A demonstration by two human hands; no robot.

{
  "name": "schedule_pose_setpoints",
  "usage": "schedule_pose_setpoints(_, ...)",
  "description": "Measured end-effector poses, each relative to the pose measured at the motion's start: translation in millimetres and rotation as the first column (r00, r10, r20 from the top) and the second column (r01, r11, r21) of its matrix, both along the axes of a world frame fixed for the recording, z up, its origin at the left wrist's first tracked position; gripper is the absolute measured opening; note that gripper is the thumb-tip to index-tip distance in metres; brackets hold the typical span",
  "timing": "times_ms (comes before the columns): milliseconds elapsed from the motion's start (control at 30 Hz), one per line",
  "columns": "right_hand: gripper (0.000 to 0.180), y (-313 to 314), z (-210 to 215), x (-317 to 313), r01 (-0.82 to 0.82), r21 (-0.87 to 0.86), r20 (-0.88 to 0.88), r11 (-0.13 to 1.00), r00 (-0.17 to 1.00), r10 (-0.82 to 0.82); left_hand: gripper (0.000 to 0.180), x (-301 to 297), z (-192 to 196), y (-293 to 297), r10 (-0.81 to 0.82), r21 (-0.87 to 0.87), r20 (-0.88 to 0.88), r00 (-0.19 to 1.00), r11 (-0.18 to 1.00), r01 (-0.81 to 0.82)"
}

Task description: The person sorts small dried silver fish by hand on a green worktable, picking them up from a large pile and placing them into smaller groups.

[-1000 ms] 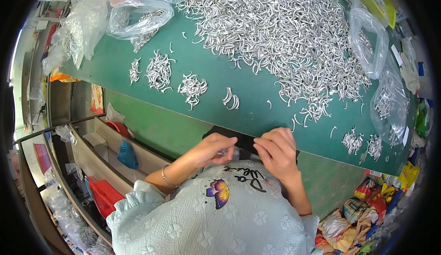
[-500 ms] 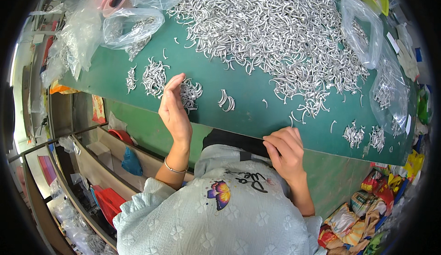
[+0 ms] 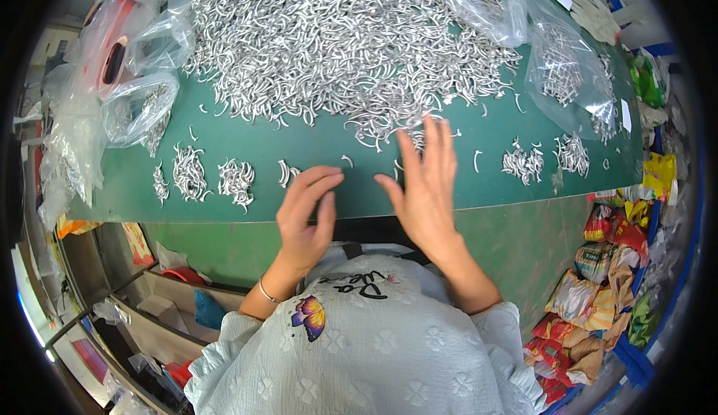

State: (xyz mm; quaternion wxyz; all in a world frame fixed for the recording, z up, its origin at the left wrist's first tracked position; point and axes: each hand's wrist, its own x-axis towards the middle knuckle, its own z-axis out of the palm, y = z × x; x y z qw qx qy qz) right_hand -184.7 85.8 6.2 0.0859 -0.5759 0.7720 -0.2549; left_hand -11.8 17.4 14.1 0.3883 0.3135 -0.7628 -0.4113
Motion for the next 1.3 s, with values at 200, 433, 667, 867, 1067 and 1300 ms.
schedule_pose_setpoints(200, 0.031, -3.6, -4.3, -11.5, -0.297, -0.186, 0.17, 0.937, 0.929, 0.328, 0.04, -21.7, 0.5, -4.6, 0.029, -0.204, 0.513, 0.858, 0.975, 0.089)
schedule_pose_setpoints(433, 0.022, -6.3, -9.4, -66.4, -0.314, -0.227, 0.027, 0.922, 0.944, 0.329, 0.035, -19.5, -9.2, -6.6, -0.103, -0.108, 0.37, 0.923, 0.982, 0.153)
schedule_pose_setpoints(667, 0.03, -12.1, 4.4, -44.7, -0.064, -0.288, 0.064, 0.955, 0.994, 0.086, 0.039, -22.7, -13.9, 3.8, -0.019, 0.008, 0.263, 0.965, 1.0, 0.017)
schedule_pose_setpoints(867, 0.029, -42.2, 7.9, -18.3, -0.282, -0.088, -0.016, 0.955, 0.959, 0.281, 0.036, -20.1, -14.1, 4.6, 0.015, -0.1, 0.333, 0.943, 0.995, 0.02)
schedule_pose_setpoints(1067, 0.017, -22.0, 2.6, -39.2, -0.353, -0.117, 0.075, 0.928, 0.929, 0.363, 0.023, -18.0, -12.3, 4.6, 0.039, -0.103, 0.34, 0.94, 0.995, -0.004)
schedule_pose_setpoints(1300, 0.017, -13.2, 1.8, -63.3, -0.05, -0.27, -0.127, 0.962, 0.992, 0.016, 0.021, -17.7, -14.3, 5.5, 0.051, -0.103, 0.304, 0.951, 0.994, -0.02)
